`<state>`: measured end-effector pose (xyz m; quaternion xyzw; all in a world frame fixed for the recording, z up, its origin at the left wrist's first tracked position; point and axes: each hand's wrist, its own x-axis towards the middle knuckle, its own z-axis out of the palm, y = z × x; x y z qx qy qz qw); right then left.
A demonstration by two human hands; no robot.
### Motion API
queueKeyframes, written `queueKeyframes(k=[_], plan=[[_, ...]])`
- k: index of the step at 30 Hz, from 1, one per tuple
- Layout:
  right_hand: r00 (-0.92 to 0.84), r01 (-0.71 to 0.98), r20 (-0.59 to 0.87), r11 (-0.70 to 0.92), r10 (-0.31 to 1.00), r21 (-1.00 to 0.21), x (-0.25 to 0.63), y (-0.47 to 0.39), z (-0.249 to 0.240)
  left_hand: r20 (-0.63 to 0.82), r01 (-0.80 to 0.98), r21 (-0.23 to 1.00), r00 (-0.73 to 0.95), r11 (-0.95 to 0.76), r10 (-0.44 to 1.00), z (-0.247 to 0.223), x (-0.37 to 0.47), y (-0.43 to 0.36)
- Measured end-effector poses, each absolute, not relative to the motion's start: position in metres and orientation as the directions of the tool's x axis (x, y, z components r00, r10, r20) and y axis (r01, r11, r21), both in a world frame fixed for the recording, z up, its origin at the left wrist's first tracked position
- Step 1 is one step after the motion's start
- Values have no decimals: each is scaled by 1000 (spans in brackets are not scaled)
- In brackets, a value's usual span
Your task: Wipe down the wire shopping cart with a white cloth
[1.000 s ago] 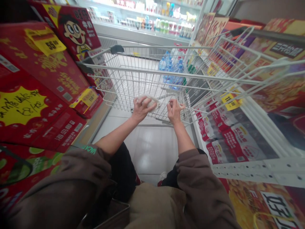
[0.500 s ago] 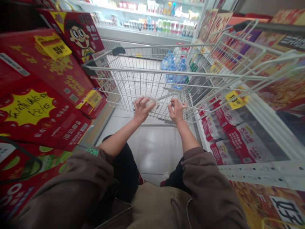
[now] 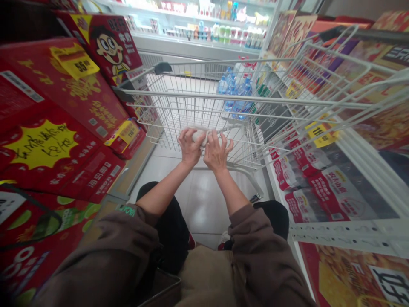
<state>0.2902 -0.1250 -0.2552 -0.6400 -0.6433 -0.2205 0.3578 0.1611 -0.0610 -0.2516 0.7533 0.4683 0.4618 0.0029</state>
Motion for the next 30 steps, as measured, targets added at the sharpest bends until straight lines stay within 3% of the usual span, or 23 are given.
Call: queueKeyframes(k=[6, 8, 12, 14, 18, 20, 22, 26, 28, 30], plan=[[-2, 977, 695, 148, 719, -151, 300, -122, -258, 674, 730, 596, -229, -335, 702, -251, 115, -43], [13, 974, 690, 148, 723, -174, 301, -120, -261, 680, 739, 566, -166, -366, 714, -249, 117, -45], [43, 966, 671, 140, 741, -216, 301, -117, -264, 660, 735, 408, 173, -542, 731, -251, 128, -50], [37, 965, 664, 146, 747, -217, 302, -117, -264, 661, 739, 400, 176, -542, 729, -254, 117, -44], [44, 962, 676, 151, 735, -227, 302, -118, -267, 678, 764, 566, -216, -311, 703, -260, 78, -26], [64, 960, 690, 144, 721, -239, 299, -116, -269, 669, 753, 608, -317, -250, 672, -262, 73, -24], [77, 958, 705, 144, 705, -248, 298, -115, -271, 693, 771, 552, -214, -317, 689, -263, 83, -29], [51, 957, 719, 172, 693, -234, 302, -115, -271, 698, 743, 326, 228, -585, 679, -264, 104, -38], [29, 958, 720, 187, 693, -218, 306, -116, -270, 691, 741, 313, 252, -594, 678, -264, 93, -34], [20, 958, 719, 192, 695, -212, 307, -117, -269, 704, 769, 384, 115, -512, 701, -263, 69, -25]])
